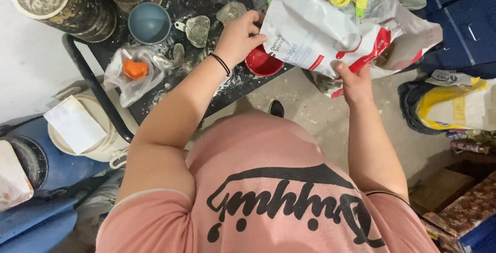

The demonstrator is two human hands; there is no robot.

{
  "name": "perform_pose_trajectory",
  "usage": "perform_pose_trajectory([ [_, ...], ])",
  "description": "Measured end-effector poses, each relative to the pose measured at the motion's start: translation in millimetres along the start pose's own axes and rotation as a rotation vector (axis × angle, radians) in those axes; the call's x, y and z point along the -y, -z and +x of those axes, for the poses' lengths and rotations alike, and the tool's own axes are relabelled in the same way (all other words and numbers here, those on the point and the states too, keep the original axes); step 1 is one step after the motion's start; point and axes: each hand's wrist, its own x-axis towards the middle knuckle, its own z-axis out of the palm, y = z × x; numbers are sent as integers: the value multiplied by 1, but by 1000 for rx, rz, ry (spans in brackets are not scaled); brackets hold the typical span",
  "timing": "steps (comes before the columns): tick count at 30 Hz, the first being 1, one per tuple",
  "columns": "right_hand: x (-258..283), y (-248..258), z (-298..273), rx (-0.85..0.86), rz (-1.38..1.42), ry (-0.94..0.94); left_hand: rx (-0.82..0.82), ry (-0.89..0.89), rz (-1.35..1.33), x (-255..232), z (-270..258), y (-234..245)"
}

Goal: Mixing alginate powder with water in a bowl using a spatula and preparing dental impression trays.

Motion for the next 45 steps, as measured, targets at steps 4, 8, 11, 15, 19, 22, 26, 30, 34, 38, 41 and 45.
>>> perform_pose_trajectory([
  [4,-9,7,11,82,-11,132,-89,-70,244,50,16,-22],
  [8,3,13,16,108,-108,124,-119,-99,435,55,17,-22],
  [11,-1,17,25,153,-121,219,-68,-38,474,50,14,-17],
  [15,7,19,30,156,-227,213,-4,35,528,52,11,-17],
  [19,10,20,37,162,-285,247,-22,2,512,49,5,-15],
  [22,9,24,42,149,-318,253,-37,-21,527,52,3,-17],
  [26,6,29,48,170,-431,290,-93,-49,524,51,2,-19],
  [30,5,28,53,169,-510,274,-75,-11,529,44,0,-14],
  [34,11,26,51,196,-354,362,-90,-5,478,45,-1,-16],
  [38,7,27,56,182,-384,364,-108,-10,551,56,3,-17],
  [41,-2,28,59,181,-506,340,-175,-49,583,57,0,-16],
  [45,8,23,57,193,-428,339,-186,-36,509,55,-3,-14],
])
